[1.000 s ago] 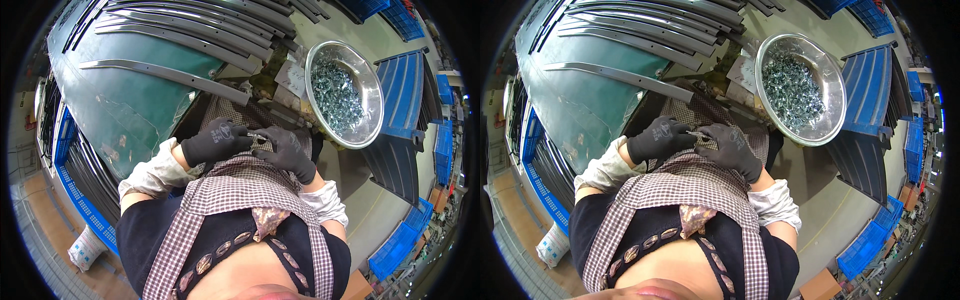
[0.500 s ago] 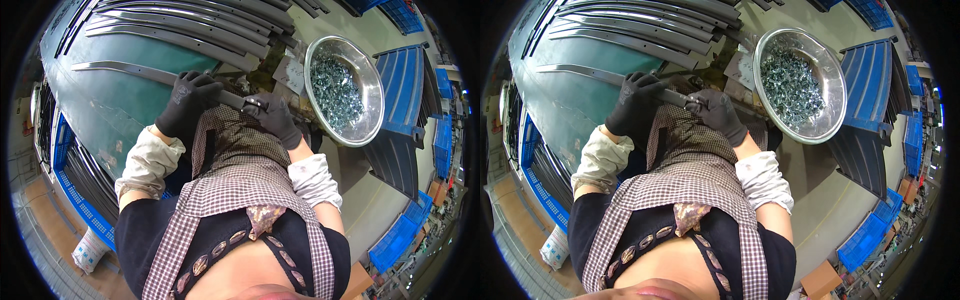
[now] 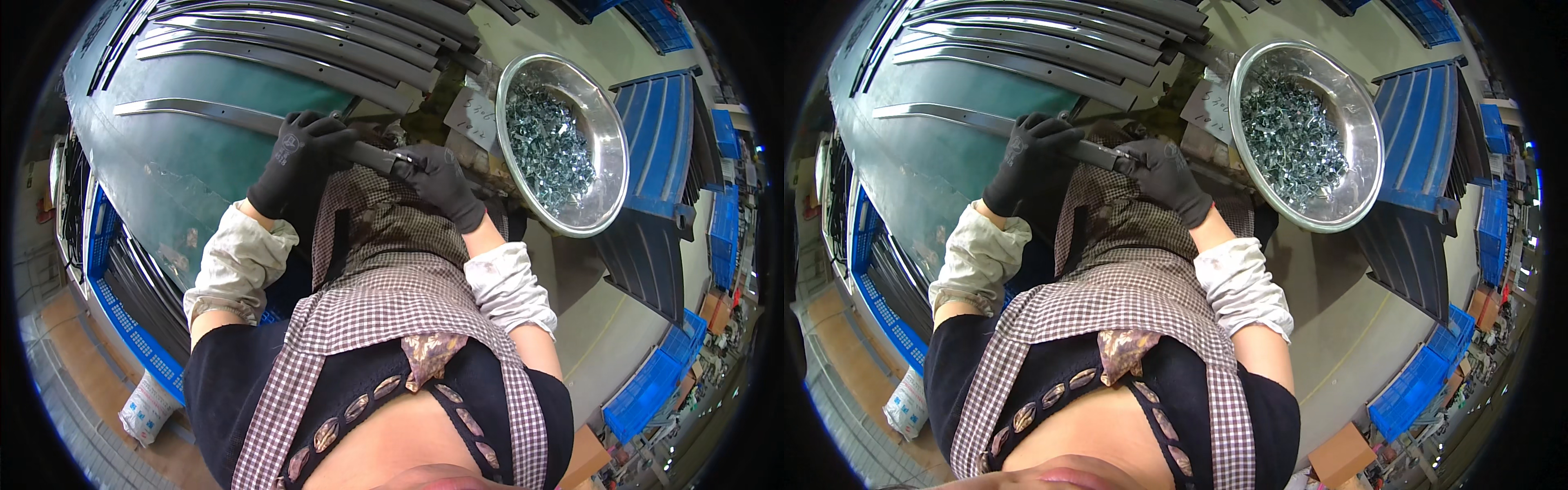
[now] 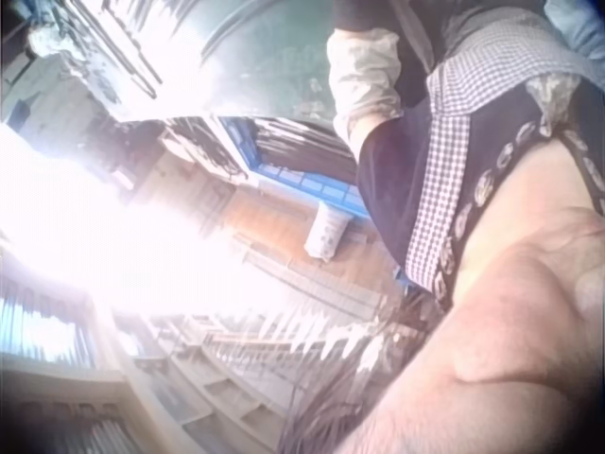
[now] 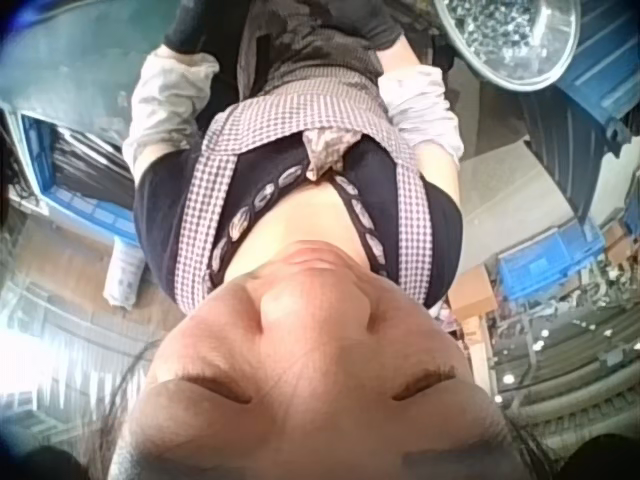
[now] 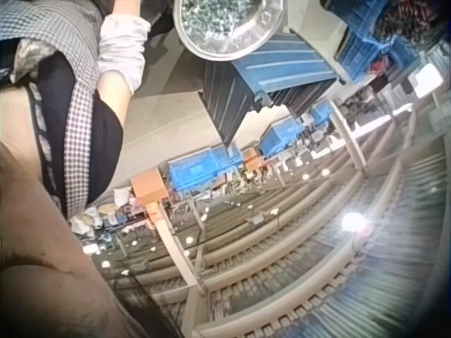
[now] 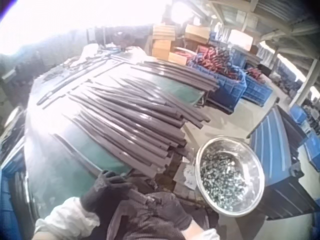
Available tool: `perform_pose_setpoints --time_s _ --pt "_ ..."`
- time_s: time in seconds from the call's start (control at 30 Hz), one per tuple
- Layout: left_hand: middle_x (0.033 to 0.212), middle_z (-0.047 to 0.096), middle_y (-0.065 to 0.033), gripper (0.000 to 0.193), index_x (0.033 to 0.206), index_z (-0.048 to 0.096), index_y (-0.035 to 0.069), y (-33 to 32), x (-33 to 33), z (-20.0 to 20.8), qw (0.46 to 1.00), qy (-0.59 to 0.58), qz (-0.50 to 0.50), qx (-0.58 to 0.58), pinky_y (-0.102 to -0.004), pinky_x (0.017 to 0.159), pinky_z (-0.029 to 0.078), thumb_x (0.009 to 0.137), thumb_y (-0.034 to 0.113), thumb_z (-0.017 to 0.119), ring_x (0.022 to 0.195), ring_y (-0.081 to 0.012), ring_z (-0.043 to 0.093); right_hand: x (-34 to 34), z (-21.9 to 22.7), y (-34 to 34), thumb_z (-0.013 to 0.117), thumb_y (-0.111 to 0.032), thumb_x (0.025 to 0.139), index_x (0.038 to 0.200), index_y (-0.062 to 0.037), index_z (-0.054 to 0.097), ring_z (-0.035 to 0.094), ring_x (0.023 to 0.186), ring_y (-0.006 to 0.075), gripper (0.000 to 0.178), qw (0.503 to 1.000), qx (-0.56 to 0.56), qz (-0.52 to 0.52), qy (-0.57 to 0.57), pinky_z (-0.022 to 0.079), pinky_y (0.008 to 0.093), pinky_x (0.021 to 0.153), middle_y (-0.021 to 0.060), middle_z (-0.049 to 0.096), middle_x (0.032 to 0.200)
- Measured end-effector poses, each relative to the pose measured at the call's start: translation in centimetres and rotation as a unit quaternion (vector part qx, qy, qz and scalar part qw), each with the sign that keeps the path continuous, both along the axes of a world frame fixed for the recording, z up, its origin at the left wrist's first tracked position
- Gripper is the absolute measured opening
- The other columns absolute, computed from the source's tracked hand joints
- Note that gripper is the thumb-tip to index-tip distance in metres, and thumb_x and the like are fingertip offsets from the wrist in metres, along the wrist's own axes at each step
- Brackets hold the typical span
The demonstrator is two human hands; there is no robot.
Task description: The person repeatedly picks up long, curved metal strips from a green workbench and inserts small fasteners from a metal bowl into pre-drilled holes along the strips. The person handles the strips one at a time, aligning them and securing fasteners by hand.
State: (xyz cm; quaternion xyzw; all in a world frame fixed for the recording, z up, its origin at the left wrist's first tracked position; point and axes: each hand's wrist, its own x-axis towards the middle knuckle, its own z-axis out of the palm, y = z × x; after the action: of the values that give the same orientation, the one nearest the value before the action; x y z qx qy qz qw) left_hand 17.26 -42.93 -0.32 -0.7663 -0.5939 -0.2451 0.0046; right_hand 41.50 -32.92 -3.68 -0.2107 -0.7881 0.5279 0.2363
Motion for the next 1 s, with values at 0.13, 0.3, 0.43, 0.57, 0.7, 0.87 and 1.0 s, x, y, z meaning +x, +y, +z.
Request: perform_pose_setpoints --time_s 0.13,0.3,0.43,0.57,0.7,0.87,1.0 --pt "0.102 0.070 -0.0007 0.042 0.107 0.071 0.018 0.0 -0.4 -0.4 1.000 0.005 -0.013 -0.008 -0.0416 0.087 0.046 0.065 0.021 0.078 0.097 -0.0260 0.063 0.3 0.2 0.6 0.067 -0.022 0.092 0.104 -0.0026 0.069 0.066 0.078 0.0278 0.023 0.997 0.016 0.017 -0.070 0.052 0.0360 0.071 0.0153 0.069 0.088" --pt "0.104 0.070 -0.0006 0.048 0.112 0.070 0.019 -0.3 -0.7 -0.4 1.000 -0.004 -0.023 -0.016 -0.0422 0.088 0.046 0.066 0.023 0.080 0.099 -0.0264 0.063 3.9 0.7 -1.2 0.061 -0.020 0.094 0.095 -0.0033 0.063 0.063 0.074 0.0355 0.017 0.980 0.164 -0.072 -0.085 0.049 0.0415 0.066 0.0170 0.063 0.081" --pt "0.105 0.070 -0.0008 0.049 0.114 0.070 0.019 -0.1 -0.8 -0.5 1.000 0.007 -0.029 -0.006 -0.0425 0.088 0.046 0.066 0.023 0.080 0.098 -0.0268 0.062 4.7 0.8 -2.2 0.060 -0.021 0.095 0.091 -0.0039 0.060 0.063 0.075 0.0371 0.017 0.979 0.166 -0.056 -0.105 0.049 0.0440 0.064 0.0171 0.062 0.080" --pt "0.105 0.070 -0.0007 0.049 0.115 0.069 0.019 -0.1 -0.7 -0.5 0.999 0.015 -0.032 -0.004 -0.0420 0.088 0.047 0.067 0.023 0.079 0.096 -0.0270 0.062 3.8 0.6 -1.9 0.061 -0.022 0.095 0.090 -0.0039 0.060 0.063 0.073 0.0365 0.019 0.975 0.187 -0.051 -0.108 0.049 0.0439 0.061 0.0158 0.063 0.080" --pt "0.106 0.070 -0.0007 0.049 0.115 0.069 0.019 -0.1 -0.9 -0.3 0.999 0.016 -0.042 -0.014 -0.0410 0.088 0.047 0.068 0.024 0.079 0.096 -0.0269 0.062 3.2 1.1 -1.6 0.062 -0.025 0.094 0.088 -0.0047 0.060 0.063 0.071 0.0358 0.021 0.973 0.199 -0.035 -0.112 0.050 0.0437 0.060 0.0148 0.063 0.077" --pt "0.105 0.071 -0.0010 0.048 0.115 0.069 0.019 0.0 -0.8 -0.4 0.999 0.006 -0.034 -0.014 -0.0415 0.089 0.048 0.069 0.027 0.079 0.098 -0.0267 0.062 4.6 1.0 -1.5 0.062 -0.025 0.094 0.088 -0.0053 0.060 0.063 0.070 0.0357 0.021 0.975 0.173 -0.032 -0.134 0.050 0.0438 0.059 0.0145 0.063 0.077" --pt "0.104 0.071 -0.0010 0.049 0.115 0.069 0.018 0.0 -0.8 -0.2 0.999 0.005 -0.043 -0.016 -0.0426 0.089 0.048 0.069 0.027 0.080 0.098 -0.0267 0.062 3.0 2.1 -1.9 0.062 -0.027 0.094 0.088 -0.0068 0.060 0.064 0.070 0.0336 0.021 0.954 0.245 -0.032 -0.168 0.051 0.0430 0.060 0.0129 0.064 0.077"
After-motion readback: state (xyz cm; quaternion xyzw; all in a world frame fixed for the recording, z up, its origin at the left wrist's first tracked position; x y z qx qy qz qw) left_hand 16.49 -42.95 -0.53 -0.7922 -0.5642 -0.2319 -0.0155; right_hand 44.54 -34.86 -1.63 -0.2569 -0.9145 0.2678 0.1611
